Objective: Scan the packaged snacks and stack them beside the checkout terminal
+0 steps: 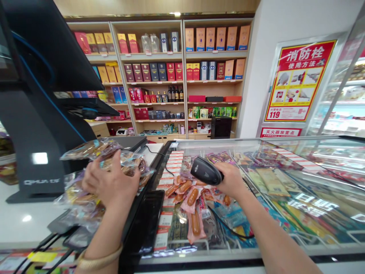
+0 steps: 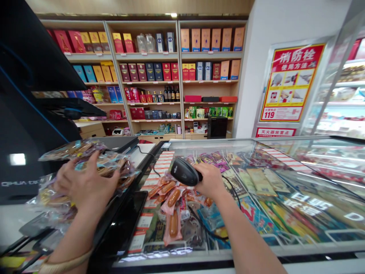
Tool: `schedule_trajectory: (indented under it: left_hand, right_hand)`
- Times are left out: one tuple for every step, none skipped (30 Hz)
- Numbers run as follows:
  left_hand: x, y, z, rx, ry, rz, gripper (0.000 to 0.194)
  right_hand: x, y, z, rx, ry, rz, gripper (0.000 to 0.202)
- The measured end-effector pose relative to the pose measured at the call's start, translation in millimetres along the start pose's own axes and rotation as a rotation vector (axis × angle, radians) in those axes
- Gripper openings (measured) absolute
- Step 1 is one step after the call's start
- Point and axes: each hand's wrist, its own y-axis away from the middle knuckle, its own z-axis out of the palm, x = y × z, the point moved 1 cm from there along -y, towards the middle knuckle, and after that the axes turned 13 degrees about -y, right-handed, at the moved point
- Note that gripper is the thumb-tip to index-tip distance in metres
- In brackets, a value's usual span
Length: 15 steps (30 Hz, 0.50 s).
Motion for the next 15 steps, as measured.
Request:
schedule_trajectory:
  left_hand:
    - [-7.8, -2.0, 1.6, -0.015, -0.018, -0.013, 0.065]
    - [-15.3, -2.8, 4.9, -0.036, -0.03, -0.007, 0.068]
    - [-22.4, -2.7, 9.5, -0.062, -0.04, 0.015, 0.066]
    - [-28.8, -2.0, 14.7, -0.088, -0.049, 0.044, 0.062]
    - [-34.3, -1.0, 19.8, -0.105, -0.055, 0.069, 0.056]
    - [-38.7, 0.0, 24.3, -0.112, -0.054, 0.083, 0.049]
    - [-41.8, 0.8, 27.7, -0.111, -0.045, 0.088, 0.044]
    - [-43.4, 1.2, 29.7, -0.102, -0.03, 0.085, 0.039]
    - [-43.8, 1.2, 30.4, -0.088, -0.014, 0.074, 0.036]
    - [-42.9, 0.7, 29.8, -0.078, -0.001, 0.062, 0.034]
    - [-41.1, -0.2, 28.2, -0.077, 0.008, 0.054, 0.033]
    - [-38.6, -1.6, 25.9, -0.079, 0.012, 0.046, 0.033]
    - [-35.6, -3.1, 23.3, -0.082, 0.014, 0.042, 0.034]
    - [-32.3, -4.8, 20.7, -0.08, 0.02, 0.049, 0.035]
    - [-28.8, -6.4, 18.2, -0.069, 0.033, 0.069, 0.036]
  right_hand:
    - [-0.4, 0.0, 0.0, -0.006, -0.002, -0.001, 0.021]
    - [-0.8, -0.1, 0.0, -0.011, -0.004, -0.002, 0.021]
    - [-1.2, -0.2, -0.1, -0.012, -0.006, -0.003, 0.022]
    - [-1.5, -0.3, -0.2, -0.011, -0.007, -0.003, 0.023]
    - [-1.8, -0.4, -0.4, -0.011, -0.009, -0.003, 0.023]
    - [-2.0, -0.5, -0.5, -0.01, -0.014, -0.003, 0.024]
    - [-2.2, -0.6, -0.6, -0.011, -0.018, -0.003, 0.024]
    - [-2.4, -0.6, -0.6, -0.012, -0.02, -0.002, 0.024]
    - [-2.5, -0.6, -0.5, -0.013, -0.018, -0.002, 0.023]
    - [-2.5, -0.5, -0.5, -0.013, -0.016, 0.0, 0.023]
    - [-2.5, -0.5, -0.3, -0.012, -0.012, 0.003, 0.023]
    - [-2.5, -0.4, -0.2, -0.011, -0.012, 0.005, 0.023]
    - [-2.6, -0.4, -0.1, -0.009, -0.014, 0.007, 0.024]
    - [-2.7, -0.5, -0.1, -0.006, -0.019, 0.007, 0.024]
    - [-2.9, -0.6, -0.2, -0.003, -0.022, 0.004, 0.024]
